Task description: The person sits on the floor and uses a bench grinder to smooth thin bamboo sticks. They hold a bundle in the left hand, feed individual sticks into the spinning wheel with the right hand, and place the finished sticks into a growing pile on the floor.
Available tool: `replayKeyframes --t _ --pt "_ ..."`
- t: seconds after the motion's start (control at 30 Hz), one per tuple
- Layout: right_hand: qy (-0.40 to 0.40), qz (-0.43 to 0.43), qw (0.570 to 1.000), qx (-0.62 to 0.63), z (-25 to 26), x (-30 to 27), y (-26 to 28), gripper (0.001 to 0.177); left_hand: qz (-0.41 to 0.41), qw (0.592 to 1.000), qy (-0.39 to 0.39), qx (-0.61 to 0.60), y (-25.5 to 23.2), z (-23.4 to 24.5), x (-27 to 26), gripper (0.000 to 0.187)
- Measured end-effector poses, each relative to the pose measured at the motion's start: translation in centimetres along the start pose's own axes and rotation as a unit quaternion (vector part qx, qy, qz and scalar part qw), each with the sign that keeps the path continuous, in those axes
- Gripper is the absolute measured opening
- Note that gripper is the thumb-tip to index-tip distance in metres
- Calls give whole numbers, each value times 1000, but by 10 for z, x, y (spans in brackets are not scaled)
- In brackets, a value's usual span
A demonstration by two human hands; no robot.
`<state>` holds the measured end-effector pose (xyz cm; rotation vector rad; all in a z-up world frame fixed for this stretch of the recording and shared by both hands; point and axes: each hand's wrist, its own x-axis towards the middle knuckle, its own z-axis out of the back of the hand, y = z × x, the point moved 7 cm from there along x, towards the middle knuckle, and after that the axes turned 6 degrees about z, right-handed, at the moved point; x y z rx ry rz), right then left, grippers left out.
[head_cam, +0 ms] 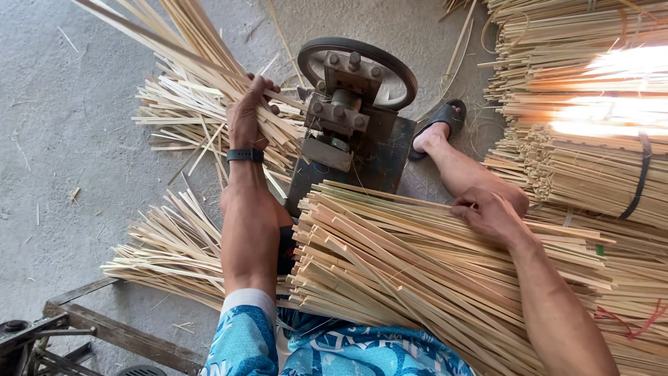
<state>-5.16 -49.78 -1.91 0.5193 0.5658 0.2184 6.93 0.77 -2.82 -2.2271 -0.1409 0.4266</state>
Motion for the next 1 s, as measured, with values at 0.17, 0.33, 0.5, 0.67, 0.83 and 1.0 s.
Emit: replayKeyframes --t 0.17,0.33,0.5,0.67,0.83,1.0 --pt "-139 13 988 73 47 -21 -57 17 -24 998 -12 -49 -10 29 7 36" --pt "-237 112 964 -43 91 -27 -62 18 -50 986 -18 -156 -22 45 9 30" --pt "-217 108 969 -34 76 17 -12 18 -38 995 -35 -90 -26 33 -4 44" --pt "-228 205 949 -75 47 45 63 22 2 997 -38 69 -12 1 -10 56" --pt "-146 27 989 -21 44 31 40 43 59 994 -34 86 -3 -6 -11 37" --pt "81 9 993 82 -15 5 22 30 50 997 -17 51 -7 -8 -10 31"
